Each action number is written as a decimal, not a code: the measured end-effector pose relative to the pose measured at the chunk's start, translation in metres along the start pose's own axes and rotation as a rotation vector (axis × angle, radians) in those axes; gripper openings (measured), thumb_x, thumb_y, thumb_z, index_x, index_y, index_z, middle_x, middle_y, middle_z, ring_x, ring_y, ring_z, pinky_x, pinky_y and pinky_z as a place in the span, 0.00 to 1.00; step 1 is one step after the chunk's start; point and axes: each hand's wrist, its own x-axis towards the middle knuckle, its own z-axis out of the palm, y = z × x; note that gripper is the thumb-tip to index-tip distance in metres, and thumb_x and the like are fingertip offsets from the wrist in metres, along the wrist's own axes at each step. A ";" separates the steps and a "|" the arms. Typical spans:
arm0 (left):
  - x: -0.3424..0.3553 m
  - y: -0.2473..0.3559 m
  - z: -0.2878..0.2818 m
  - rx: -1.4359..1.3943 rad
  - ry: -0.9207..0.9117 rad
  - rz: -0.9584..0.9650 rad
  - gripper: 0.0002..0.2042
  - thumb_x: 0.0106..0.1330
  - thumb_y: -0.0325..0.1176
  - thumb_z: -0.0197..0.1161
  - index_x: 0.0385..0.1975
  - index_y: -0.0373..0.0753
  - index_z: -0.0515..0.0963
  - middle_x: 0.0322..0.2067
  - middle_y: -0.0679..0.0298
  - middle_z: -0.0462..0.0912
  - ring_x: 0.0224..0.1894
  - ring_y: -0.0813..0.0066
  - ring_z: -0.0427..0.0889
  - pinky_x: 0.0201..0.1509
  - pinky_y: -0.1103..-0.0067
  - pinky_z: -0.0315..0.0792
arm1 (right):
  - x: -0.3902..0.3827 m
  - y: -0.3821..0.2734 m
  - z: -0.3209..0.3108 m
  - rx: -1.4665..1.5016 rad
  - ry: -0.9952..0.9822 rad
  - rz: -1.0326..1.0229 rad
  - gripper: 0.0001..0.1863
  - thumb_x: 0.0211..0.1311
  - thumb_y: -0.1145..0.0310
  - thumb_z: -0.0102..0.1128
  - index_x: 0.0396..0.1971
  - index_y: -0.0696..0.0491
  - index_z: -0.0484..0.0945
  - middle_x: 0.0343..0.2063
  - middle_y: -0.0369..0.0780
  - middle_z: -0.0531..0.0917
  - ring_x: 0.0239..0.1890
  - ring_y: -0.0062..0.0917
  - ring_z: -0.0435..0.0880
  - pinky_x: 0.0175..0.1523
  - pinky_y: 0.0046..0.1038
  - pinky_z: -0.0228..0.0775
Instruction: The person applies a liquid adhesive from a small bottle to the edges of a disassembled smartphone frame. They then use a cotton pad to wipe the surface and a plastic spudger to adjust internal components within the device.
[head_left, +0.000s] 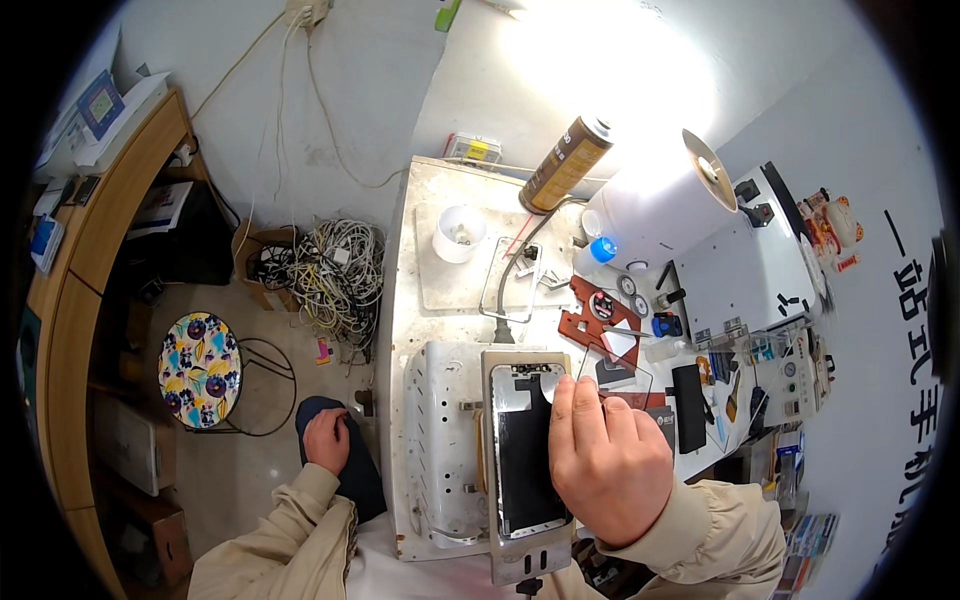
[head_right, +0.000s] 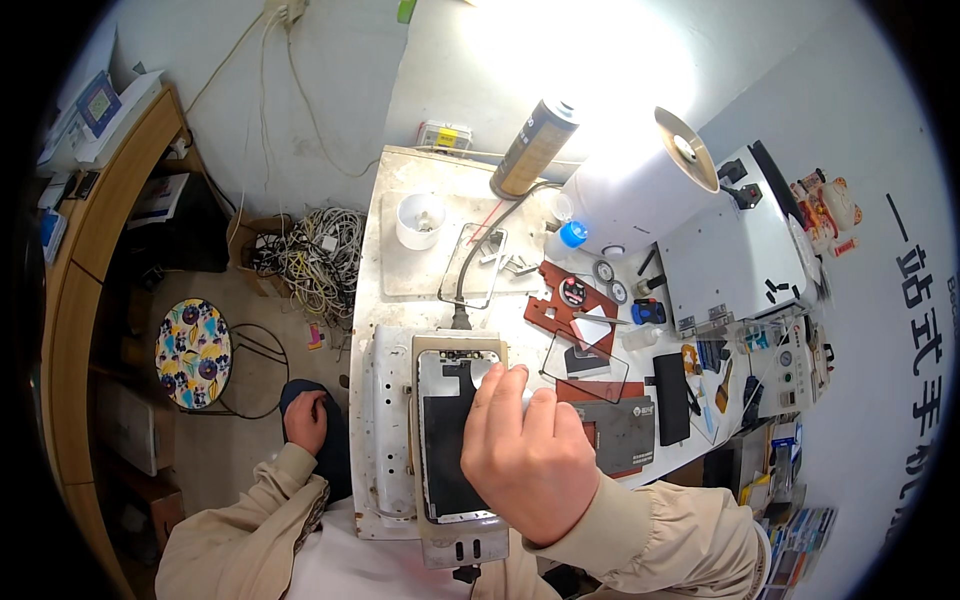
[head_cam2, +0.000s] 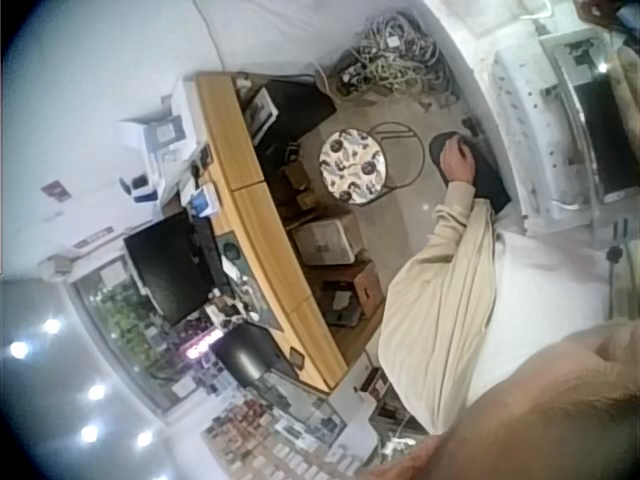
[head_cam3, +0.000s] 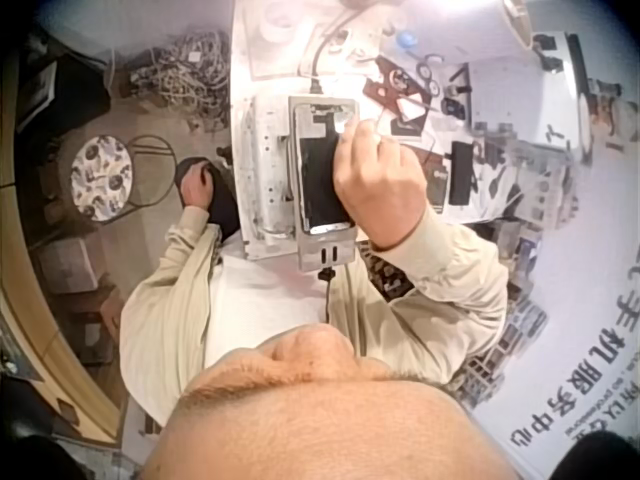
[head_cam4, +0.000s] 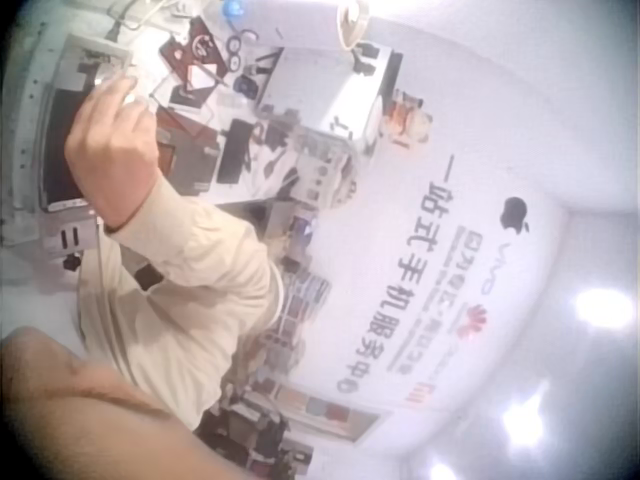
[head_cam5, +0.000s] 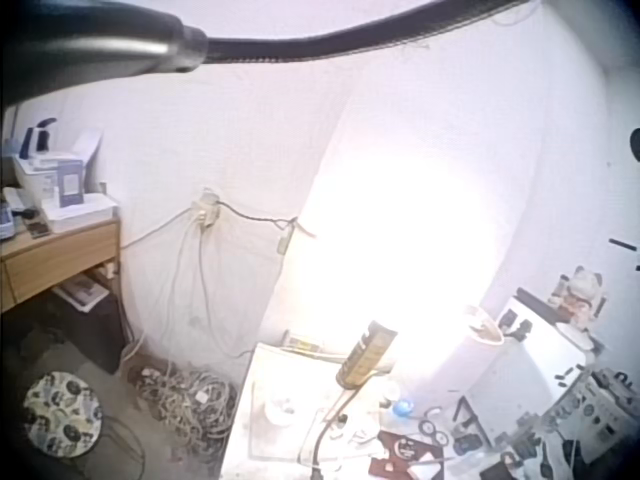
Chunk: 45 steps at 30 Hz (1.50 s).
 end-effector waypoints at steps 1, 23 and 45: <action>0.000 0.000 0.000 0.000 0.001 0.001 0.05 0.69 0.23 0.61 0.41 0.37 0.81 0.36 0.56 0.84 0.40 0.52 0.83 0.46 0.62 0.76 | 0.000 0.000 0.000 0.003 -0.003 0.001 0.15 0.57 0.74 0.67 0.44 0.65 0.88 0.38 0.50 0.88 0.30 0.31 0.83 0.29 0.25 0.67; -0.001 -0.003 0.003 -0.007 0.028 0.024 0.05 0.68 0.24 0.62 0.41 0.38 0.81 0.37 0.56 0.84 0.41 0.50 0.83 0.45 0.60 0.75 | 0.007 -0.012 -0.008 0.040 -0.109 0.132 0.17 0.56 0.73 0.67 0.45 0.63 0.88 0.39 0.49 0.89 0.23 0.22 0.78 0.25 0.22 0.65; 0.077 0.290 -0.198 -0.170 0.147 1.007 0.15 0.62 0.20 0.67 0.49 0.36 0.86 0.48 0.58 0.86 0.38 0.67 0.84 0.39 0.74 0.79 | -0.037 -0.026 -0.037 1.064 0.526 0.398 0.15 0.55 0.77 0.74 0.43 0.59 0.83 0.50 0.47 0.85 0.41 0.37 0.90 0.42 0.31 0.86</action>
